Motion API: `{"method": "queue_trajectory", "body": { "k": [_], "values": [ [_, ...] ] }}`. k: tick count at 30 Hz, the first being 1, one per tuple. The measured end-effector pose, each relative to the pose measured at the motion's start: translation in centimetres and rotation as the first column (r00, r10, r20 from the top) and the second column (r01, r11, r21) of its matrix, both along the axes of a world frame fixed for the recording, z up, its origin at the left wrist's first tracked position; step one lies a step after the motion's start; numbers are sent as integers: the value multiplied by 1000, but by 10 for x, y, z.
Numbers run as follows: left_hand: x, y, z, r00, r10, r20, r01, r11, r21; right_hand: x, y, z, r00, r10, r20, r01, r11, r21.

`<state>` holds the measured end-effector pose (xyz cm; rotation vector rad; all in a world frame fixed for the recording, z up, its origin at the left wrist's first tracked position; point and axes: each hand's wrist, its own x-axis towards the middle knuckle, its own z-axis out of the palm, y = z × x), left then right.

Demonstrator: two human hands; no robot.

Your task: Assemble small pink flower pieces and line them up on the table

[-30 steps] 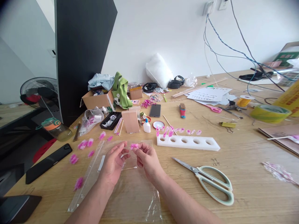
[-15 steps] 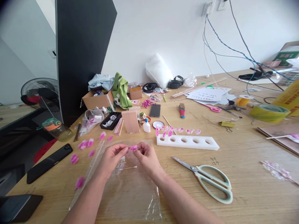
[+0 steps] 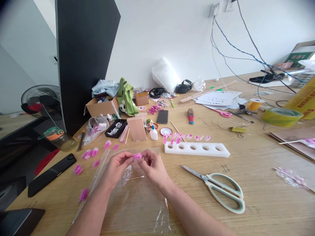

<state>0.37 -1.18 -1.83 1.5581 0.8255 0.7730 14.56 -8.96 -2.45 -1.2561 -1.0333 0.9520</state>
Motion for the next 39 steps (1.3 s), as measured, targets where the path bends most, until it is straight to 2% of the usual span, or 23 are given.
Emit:
{"method": "queue_trajectory", "body": {
  "k": [6,10,14,19,22,25,28,34,39],
  "values": [
    [-1,-2,9,989,28,143,-10,992,-123,3,-1,2,956,-59,-287,90,991,97],
    [-1,-3,9,971,25,236,20,982,-188,3,-1,5,957,-54,-283,86,991,105],
    [-1,-3,8,943,12,333,97,946,-309,0,-4,8,966,-2,-257,34,992,120],
    [1,-5,11,949,-17,315,144,912,-384,1,-5,8,959,69,-275,-40,993,112],
    [2,-6,11,974,-5,228,84,938,-338,2,-3,8,966,82,-244,-71,996,52],
    [3,-7,8,993,18,121,8,977,-214,2,-2,10,990,67,-125,-68,998,-2],
    [4,-7,6,998,17,68,-8,992,-122,2,0,8,998,60,-28,-61,998,-26],
    [3,-6,7,1000,5,22,-4,999,-32,3,5,0,998,54,-16,-54,998,-20],
    [3,-6,7,1000,9,7,-9,999,-38,3,4,0,995,90,-40,-90,996,1]
  ]
}}
